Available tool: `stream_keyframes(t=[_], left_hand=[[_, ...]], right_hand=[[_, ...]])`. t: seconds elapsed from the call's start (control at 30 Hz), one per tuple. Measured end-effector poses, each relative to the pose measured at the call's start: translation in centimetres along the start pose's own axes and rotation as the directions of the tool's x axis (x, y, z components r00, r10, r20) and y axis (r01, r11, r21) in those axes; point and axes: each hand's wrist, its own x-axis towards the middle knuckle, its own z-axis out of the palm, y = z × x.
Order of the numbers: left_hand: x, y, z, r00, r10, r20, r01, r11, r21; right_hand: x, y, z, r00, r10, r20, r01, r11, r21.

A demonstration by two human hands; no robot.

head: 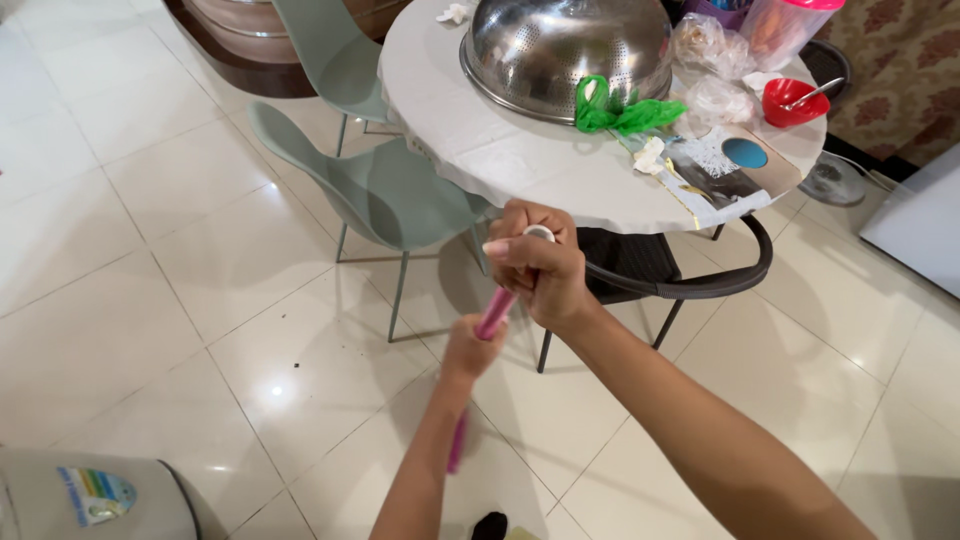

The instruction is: The person moves a chair aside and then reattaches the head of a pink broom to its handle by pushing and twisting the components together by hand.

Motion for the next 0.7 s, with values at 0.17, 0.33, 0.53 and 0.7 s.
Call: stream_keyframes(t=[0.17, 0.33, 0.53, 0.7], left_hand=[[0.8, 4.6, -3.6, 0.995, -0.067, -0.078, 0.077, 0.988, 0.133], [2.7, 9.9, -2.4, 0.995, 0.001, -0.103, -0.001, 1.000, 0.003], [6.5, 6.6, 2.0, 1.000, 0.013, 0.020, -0.009, 0.982, -0.190], [6.0, -3.2, 7.4, 0.997, -0.067, 0.039, 0.078, 0.867, -0.492]], right_hand=[[0.3, -2.1, -1.1, 1.000, 0.016, 0.025, -0.012, 0.990, -0.137], [2.5, -7.4, -0.4, 0.997, -0.039, 0.065, 0.046, 0.993, -0.106], [3.9, -6.4, 0.7, 0.958, -0.043, 0.285, 0.141, 0.933, -0.332], [2.6, -0.8, -1.3, 0.737, 0.371, 0.565, 0.064, 0.794, -0.605]])
